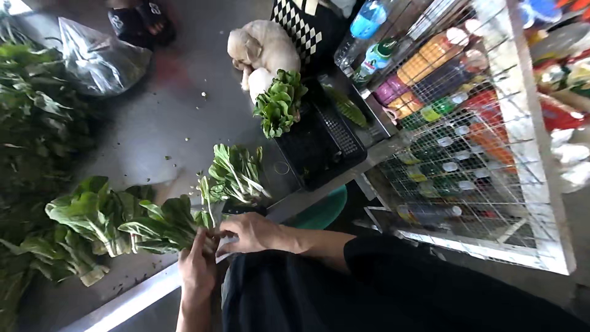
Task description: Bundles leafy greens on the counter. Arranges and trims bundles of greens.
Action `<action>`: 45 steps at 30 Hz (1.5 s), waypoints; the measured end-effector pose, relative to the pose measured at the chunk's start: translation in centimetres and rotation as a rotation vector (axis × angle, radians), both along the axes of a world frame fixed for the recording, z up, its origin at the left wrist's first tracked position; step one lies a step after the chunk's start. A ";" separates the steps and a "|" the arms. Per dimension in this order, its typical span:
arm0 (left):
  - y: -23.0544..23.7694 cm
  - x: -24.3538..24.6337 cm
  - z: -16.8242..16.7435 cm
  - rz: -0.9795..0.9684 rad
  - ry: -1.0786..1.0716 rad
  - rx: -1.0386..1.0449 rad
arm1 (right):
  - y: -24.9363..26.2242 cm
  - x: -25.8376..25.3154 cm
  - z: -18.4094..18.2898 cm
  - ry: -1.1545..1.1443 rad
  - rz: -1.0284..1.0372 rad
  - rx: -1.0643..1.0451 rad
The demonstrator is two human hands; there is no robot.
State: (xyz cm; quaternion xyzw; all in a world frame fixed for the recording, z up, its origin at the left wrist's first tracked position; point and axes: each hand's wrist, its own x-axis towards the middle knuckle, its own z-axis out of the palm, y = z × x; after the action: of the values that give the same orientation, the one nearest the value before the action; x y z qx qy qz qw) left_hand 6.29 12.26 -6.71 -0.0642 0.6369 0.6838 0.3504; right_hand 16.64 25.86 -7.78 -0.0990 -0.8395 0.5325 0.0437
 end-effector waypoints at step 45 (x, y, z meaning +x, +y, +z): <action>-3.9 -3.1 1.9 -0.463 0.735 -0.330 | 7.5 3.9 1.7 0.415 -0.492 -1.116</action>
State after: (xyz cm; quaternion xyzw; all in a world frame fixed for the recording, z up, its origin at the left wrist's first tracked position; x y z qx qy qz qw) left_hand 3.17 8.32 -4.83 0.2714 0.8167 0.4544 0.2298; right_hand 20.54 33.40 -6.10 -0.1913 -0.3630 0.8717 0.2679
